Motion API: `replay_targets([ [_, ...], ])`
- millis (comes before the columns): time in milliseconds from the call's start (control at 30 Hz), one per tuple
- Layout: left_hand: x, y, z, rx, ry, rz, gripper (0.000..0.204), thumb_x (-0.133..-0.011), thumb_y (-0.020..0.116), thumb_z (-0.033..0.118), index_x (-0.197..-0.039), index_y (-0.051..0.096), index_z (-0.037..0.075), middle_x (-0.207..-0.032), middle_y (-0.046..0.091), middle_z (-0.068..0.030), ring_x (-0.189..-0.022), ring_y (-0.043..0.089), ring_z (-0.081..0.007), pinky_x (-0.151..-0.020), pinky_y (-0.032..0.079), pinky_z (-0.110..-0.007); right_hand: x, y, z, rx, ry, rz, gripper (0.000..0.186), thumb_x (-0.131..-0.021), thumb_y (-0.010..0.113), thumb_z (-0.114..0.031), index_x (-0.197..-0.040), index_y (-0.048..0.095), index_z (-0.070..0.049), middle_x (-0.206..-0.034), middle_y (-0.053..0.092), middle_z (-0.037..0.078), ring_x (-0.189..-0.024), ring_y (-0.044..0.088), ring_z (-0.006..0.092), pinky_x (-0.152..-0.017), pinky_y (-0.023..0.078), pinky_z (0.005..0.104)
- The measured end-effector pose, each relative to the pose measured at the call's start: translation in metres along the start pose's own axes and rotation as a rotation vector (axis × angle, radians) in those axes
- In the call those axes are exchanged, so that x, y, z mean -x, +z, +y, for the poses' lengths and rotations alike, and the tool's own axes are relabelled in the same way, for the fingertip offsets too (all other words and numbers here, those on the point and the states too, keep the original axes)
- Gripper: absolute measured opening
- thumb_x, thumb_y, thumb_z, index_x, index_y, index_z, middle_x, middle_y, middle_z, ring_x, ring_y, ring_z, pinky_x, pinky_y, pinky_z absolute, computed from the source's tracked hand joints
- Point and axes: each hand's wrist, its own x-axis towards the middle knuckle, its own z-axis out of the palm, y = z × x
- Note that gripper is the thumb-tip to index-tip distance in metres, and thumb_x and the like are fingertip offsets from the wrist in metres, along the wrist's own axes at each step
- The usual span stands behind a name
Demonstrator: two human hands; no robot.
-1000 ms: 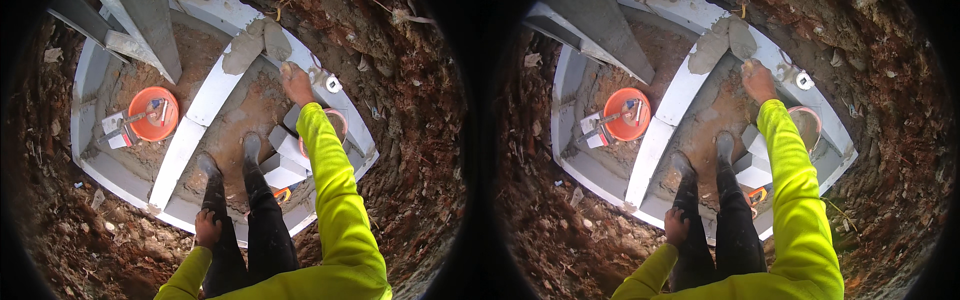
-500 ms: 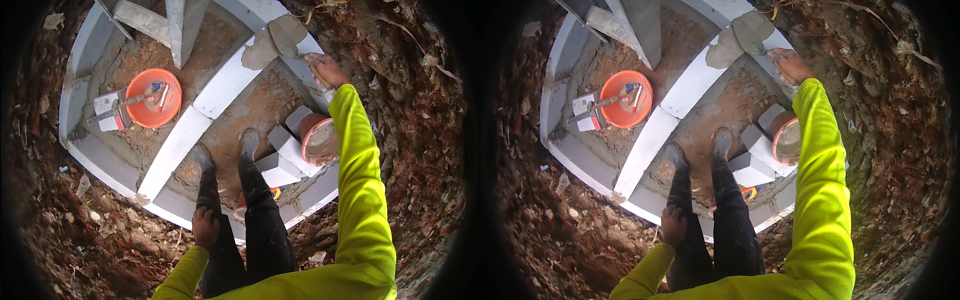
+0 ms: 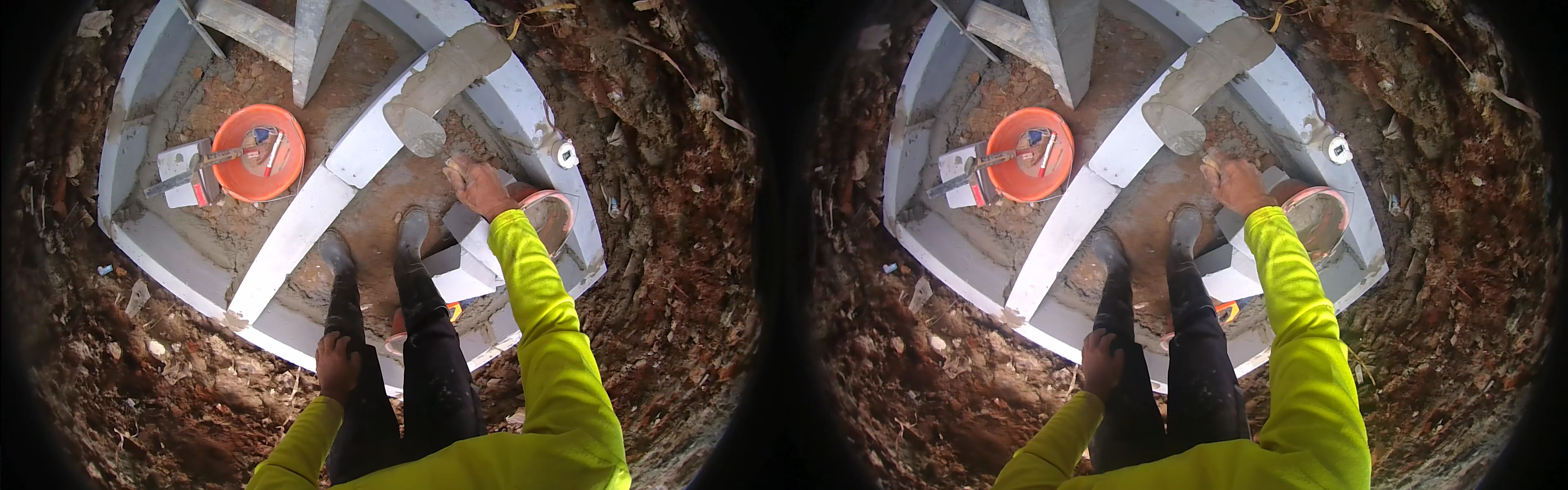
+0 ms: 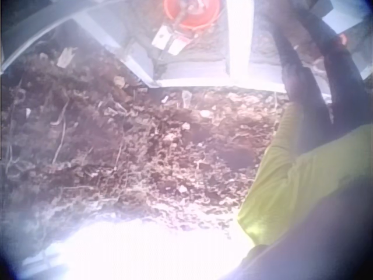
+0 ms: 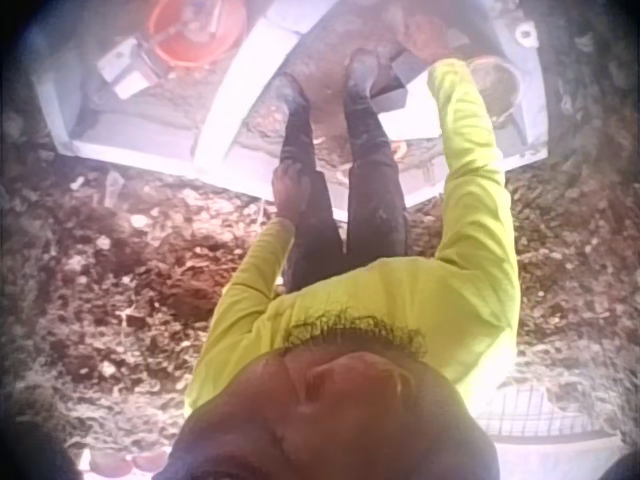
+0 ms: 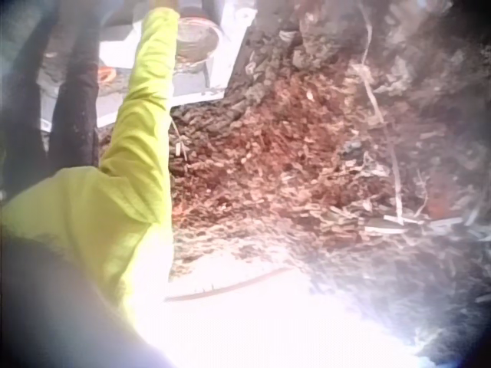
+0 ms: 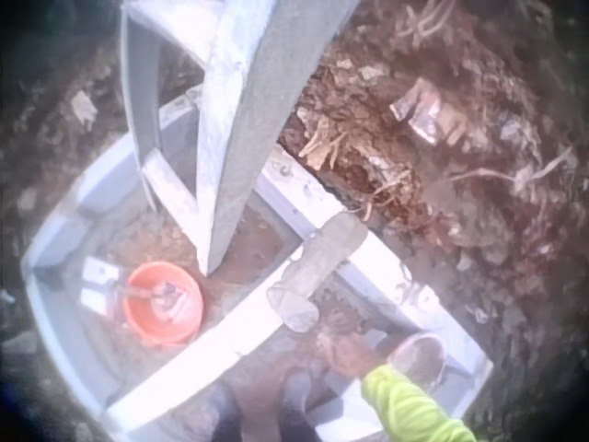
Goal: The person cuts a white rectangular tile with a hand saw, then places it into a curved concrete structure. They spread cement mortar from a bucket onto the base using a trowel, position the tile, and tap it into place with a hammer. Finally, they drive nails into the tile to secure it.
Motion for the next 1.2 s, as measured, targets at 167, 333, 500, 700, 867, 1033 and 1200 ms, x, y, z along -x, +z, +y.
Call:
replay_targets([
  [167,0.003,-0.001,-0.003,0.006,-0.005,-0.022,0.040,-0.077,0.067,0.021,-0.114,0.063,0.007,-0.126,0.054,-0.0158,-0.121,0.049,-0.0382,-0.102,0.040,-0.052,-0.044,-0.048,-0.009,-0.325,0.416,0.042,0.048,-0.096,0.058,-0.040,-0.125,0.061,-0.003,-0.095,0.069,0.026,-0.088,0.067,0.0441,-0.084,0.053,0.0500],
  [333,0.003,-0.005,-0.001,0.014,0.001,-0.035,0.040,-0.076,0.067,0.020,-0.113,0.063,0.006,-0.127,0.054,-0.0161,-0.121,0.049,-0.0386,-0.103,0.040,-0.052,-0.020,0.007,-0.015,-0.267,0.087,-0.036,0.052,-0.096,0.059,-0.040,-0.130,0.056,-0.001,-0.095,0.069,0.025,-0.087,0.067,0.0445,-0.082,0.053,0.0488],
  [500,0.003,-0.012,-0.007,-0.021,0.021,-0.001,0.039,-0.076,0.068,0.018,-0.112,0.063,0.004,-0.124,0.055,-0.0181,-0.118,0.050,-0.0399,-0.101,0.042,-0.050,0.008,0.017,-0.048,-0.059,0.075,-0.129,0.048,-0.096,0.060,-0.036,-0.127,0.057,0.000,-0.096,0.068,0.027,-0.089,0.066,0.0471,-0.080,0.053,0.0495],
  [700,0.002,-0.016,-0.006,-0.021,0.052,-0.001,0.039,-0.076,0.069,0.018,-0.112,0.064,0.004,-0.124,0.056,-0.0183,-0.118,0.050,-0.0399,-0.101,0.043,-0.050,0.059,0.079,-0.051,-0.272,0.145,-0.069,0.046,-0.095,0.057,-0.039,-0.128,0.056,-0.007,-0.093,0.068,0.029,-0.087,0.065,0.0492,-0.079,0.052,0.0550],
  [867,0.001,-0.014,-0.010,-0.056,0.047,0.010,0.039,-0.076,0.069,0.019,-0.111,0.065,0.005,-0.125,0.056,-0.0168,-0.120,0.050,-0.0394,-0.103,0.040,-0.051,0.157,0.049,-0.073,-0.403,0.268,0.045,0.039,-0.093,0.063,-0.031,-0.121,0.057,-0.006,-0.092,0.068,0.028,-0.086,0.065,0.0480,-0.075,0.053,0.0512],
  [1033,-0.005,-0.011,-0.004,-0.081,0.121,0.010,0.037,-0.074,0.070,0.016,-0.109,0.066,0.005,-0.124,0.058,-0.0184,-0.118,0.052,-0.0395,-0.101,0.043,-0.050,0.286,0.011,0.025,-0.193,0.765,0.301,0.036,-0.091,0.064,-0.027,-0.121,0.056,-0.008,-0.090,0.067,0.024,-0.087,0.067,0.0443,-0.076,0.053,0.0508],
  [1200,-0.015,-0.013,0.010,-0.174,0.191,-0.058,0.037,-0.074,0.070,0.015,-0.110,0.066,0.004,-0.123,0.057,-0.0191,-0.118,0.051,-0.0396,-0.102,0.043,-0.050,0.293,0.016,0.178,0.169,0.815,0.014,0.025,-0.090,0.061,-0.026,-0.108,0.066,-0.009,-0.098,0.068,0.023,-0.090,0.066,0.0440,-0.078,0.054,0.0518],
])
